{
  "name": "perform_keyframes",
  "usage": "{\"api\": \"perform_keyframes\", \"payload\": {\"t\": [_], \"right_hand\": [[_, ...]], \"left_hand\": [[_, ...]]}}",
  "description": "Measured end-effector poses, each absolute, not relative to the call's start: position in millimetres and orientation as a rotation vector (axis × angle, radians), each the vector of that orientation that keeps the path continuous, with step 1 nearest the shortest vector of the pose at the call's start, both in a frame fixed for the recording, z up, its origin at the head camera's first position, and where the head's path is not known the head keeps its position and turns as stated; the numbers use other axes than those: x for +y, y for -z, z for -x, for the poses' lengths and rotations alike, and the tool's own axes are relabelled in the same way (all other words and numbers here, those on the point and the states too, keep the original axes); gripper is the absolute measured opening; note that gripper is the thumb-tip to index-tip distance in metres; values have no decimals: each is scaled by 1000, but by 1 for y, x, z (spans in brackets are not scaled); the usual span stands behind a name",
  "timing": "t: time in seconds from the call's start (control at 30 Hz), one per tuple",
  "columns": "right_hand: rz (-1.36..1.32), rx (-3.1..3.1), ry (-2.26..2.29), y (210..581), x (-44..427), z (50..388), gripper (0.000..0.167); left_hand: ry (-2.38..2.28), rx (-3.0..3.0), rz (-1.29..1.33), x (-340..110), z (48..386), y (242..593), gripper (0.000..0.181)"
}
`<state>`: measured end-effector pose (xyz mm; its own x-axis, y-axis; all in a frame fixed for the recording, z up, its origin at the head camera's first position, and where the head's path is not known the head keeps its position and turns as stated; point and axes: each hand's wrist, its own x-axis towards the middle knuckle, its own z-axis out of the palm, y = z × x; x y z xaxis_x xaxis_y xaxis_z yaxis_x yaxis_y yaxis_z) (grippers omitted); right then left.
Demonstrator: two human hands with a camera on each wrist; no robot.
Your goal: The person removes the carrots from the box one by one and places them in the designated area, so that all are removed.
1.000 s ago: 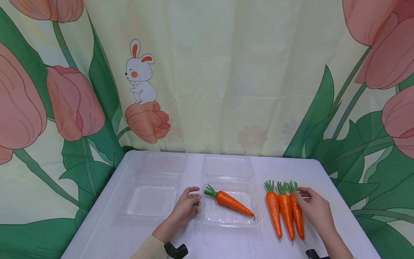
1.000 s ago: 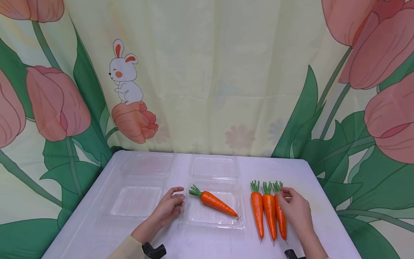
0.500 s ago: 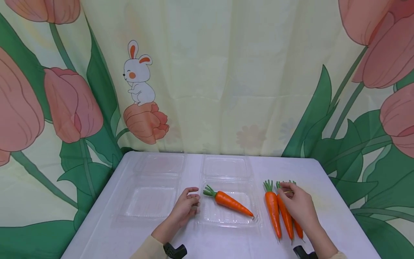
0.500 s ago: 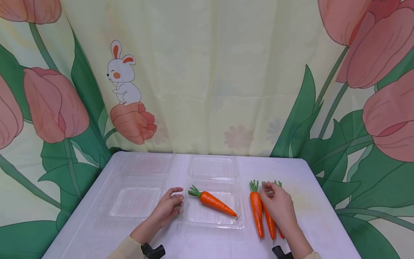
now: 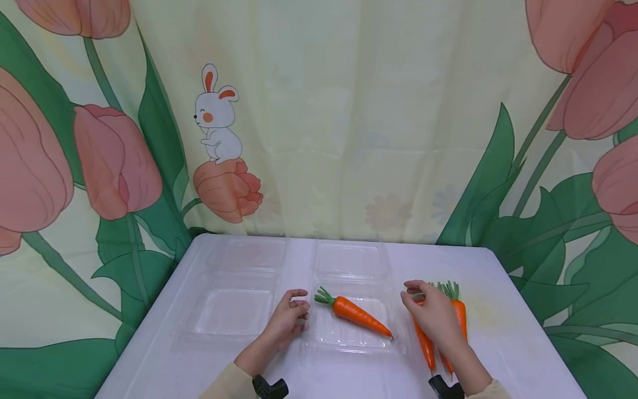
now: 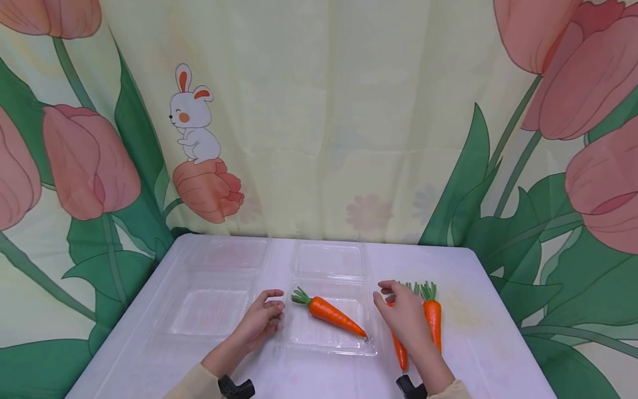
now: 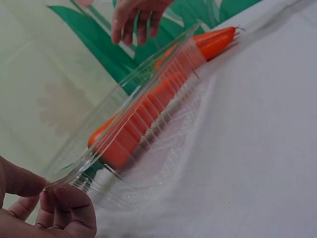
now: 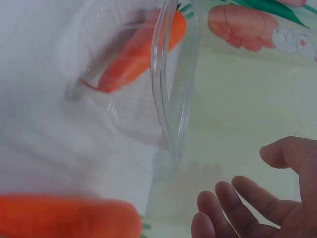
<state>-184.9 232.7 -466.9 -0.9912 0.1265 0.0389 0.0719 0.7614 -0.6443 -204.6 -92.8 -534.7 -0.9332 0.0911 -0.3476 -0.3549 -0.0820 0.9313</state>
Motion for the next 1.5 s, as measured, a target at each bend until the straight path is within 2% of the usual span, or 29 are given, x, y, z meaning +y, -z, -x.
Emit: {"api": "perform_keyframes", "payload": {"t": [0.63, 1.5], "right_hand": [[25, -2941, -988, 494, 167, 188, 36], [-33, -3067, -884, 518, 150, 190, 40]], "left_hand": [[-2109, 1892, 262, -90, 201, 536, 42], [-2080, 1925, 266, -91, 204, 535, 41]]}}
